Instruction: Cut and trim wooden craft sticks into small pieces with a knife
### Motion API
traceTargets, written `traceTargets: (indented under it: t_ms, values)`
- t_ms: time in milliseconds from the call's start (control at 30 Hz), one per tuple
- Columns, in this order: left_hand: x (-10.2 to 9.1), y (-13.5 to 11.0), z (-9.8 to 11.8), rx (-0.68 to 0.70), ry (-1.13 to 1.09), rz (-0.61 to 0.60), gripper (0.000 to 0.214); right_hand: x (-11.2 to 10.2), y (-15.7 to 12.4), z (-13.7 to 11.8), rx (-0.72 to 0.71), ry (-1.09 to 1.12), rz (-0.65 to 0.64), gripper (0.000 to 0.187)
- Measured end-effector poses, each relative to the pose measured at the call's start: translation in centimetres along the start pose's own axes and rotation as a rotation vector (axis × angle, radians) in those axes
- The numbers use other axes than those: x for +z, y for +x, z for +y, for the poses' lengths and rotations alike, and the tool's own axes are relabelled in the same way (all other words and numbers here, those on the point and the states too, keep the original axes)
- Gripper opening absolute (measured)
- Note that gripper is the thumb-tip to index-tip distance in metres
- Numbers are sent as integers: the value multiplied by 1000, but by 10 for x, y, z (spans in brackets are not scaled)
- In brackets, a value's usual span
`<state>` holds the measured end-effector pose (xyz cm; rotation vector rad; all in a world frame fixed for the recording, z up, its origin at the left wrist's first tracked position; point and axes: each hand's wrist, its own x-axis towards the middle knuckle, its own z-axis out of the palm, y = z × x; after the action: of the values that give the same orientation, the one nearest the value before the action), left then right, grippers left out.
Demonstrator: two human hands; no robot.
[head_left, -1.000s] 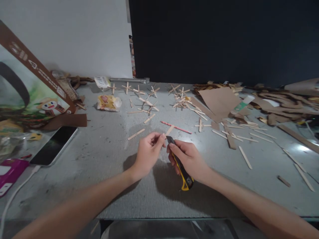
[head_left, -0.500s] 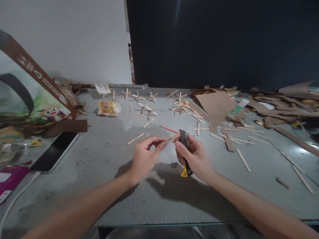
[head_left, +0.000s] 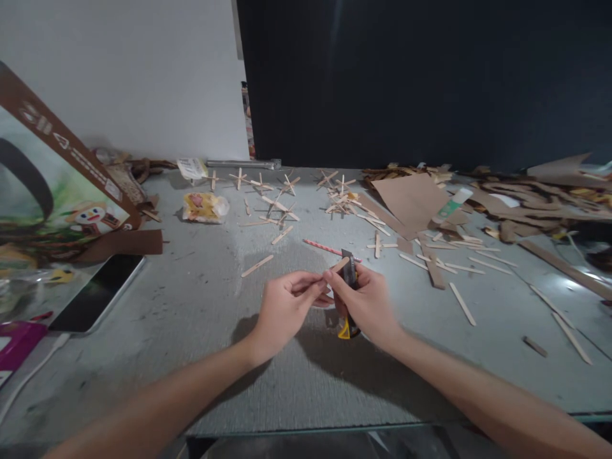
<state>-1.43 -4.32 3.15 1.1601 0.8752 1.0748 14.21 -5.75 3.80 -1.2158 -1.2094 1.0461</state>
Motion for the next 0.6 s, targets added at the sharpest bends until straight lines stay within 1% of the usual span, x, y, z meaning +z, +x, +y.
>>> traceTargets:
  t_ms: [200,367,433,600]
  values:
    - [2,-2,-1,8,-7,5,46,-1,0,-1,9,-4,-44,50]
    - [3,-1,-4,-8,-27,2,47,-3,4,1,-5,63,-89,51]
    - [4,-1,-4,-16,-48,7,47,-3,6,2,10,103,-78,51]
    - [5,-2,-3,-13,-131,6,49,-5,8,4,7,151,20,50]
